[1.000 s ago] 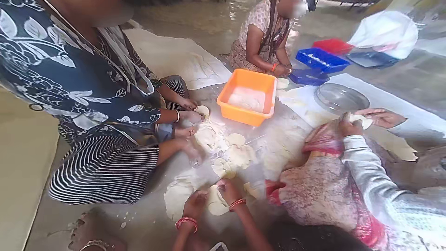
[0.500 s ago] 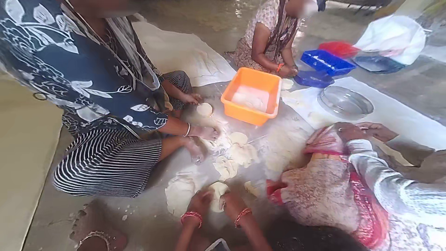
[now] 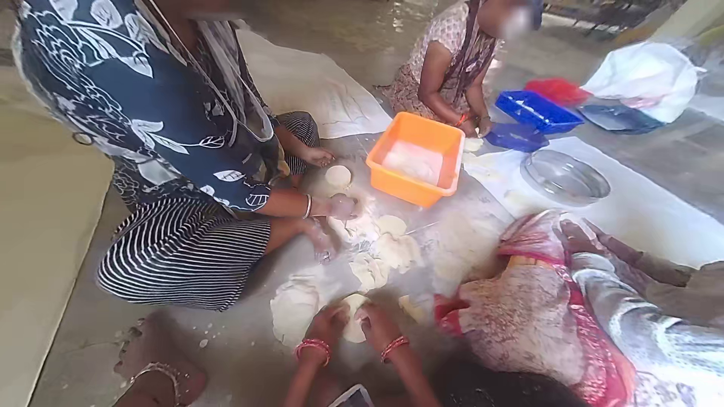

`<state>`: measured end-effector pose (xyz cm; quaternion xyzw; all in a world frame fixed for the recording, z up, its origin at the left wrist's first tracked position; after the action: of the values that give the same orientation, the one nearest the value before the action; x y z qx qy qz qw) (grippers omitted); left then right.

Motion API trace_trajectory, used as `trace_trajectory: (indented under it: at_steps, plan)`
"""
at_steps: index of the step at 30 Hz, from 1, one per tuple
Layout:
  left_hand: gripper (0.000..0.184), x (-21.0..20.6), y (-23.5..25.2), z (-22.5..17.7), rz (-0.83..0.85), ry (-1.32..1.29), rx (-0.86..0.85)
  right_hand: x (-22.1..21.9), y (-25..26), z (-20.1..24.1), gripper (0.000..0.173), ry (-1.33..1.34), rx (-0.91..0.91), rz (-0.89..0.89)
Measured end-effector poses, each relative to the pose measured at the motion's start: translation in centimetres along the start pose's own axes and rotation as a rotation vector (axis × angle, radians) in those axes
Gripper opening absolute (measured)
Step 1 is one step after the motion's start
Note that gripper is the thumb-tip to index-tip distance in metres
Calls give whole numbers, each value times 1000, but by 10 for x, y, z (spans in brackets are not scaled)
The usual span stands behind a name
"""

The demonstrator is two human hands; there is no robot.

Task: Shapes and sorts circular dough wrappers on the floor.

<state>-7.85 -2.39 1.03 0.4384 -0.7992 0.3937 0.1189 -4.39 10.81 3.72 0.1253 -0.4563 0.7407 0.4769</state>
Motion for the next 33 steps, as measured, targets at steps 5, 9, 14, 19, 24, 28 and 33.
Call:
trace_trajectory:
  at_steps: [5,9,14,19,24,28,33]
  plan:
    - [38,1,-1,2,-10,6,44,15,-5,-14,42,1,-199,-132]
    - [36,16,-4,5,-102,-204,35,18,-7,-9,47,-75,-261,-194]
    - [29,75,-48,45,-844,-992,-85,-4,0,73,43,-141,-17,-239]
    - [35,96,-101,68,-1239,-1128,-6,-57,50,143,40,-187,335,-131]
    - [37,108,-108,94,-1263,-1143,81,-63,66,163,38,-254,305,-40]
    - [35,116,-108,97,-1274,-1007,-41,-60,63,172,35,-352,391,-21]
    - [57,115,-98,68,-1150,-747,-219,-16,38,183,29,-205,470,-167]
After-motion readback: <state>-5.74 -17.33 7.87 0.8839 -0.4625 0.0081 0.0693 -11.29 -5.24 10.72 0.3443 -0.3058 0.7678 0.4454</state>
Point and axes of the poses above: each hand's wrist, its own y-axis towards the middle knuckle, its own x-axis out of the back of the hand, z = x × y, the point moved 10 cm from there along y, towards the middle knuckle, and after that the axes turned 3 degrees about x, right-handed, at the moved point
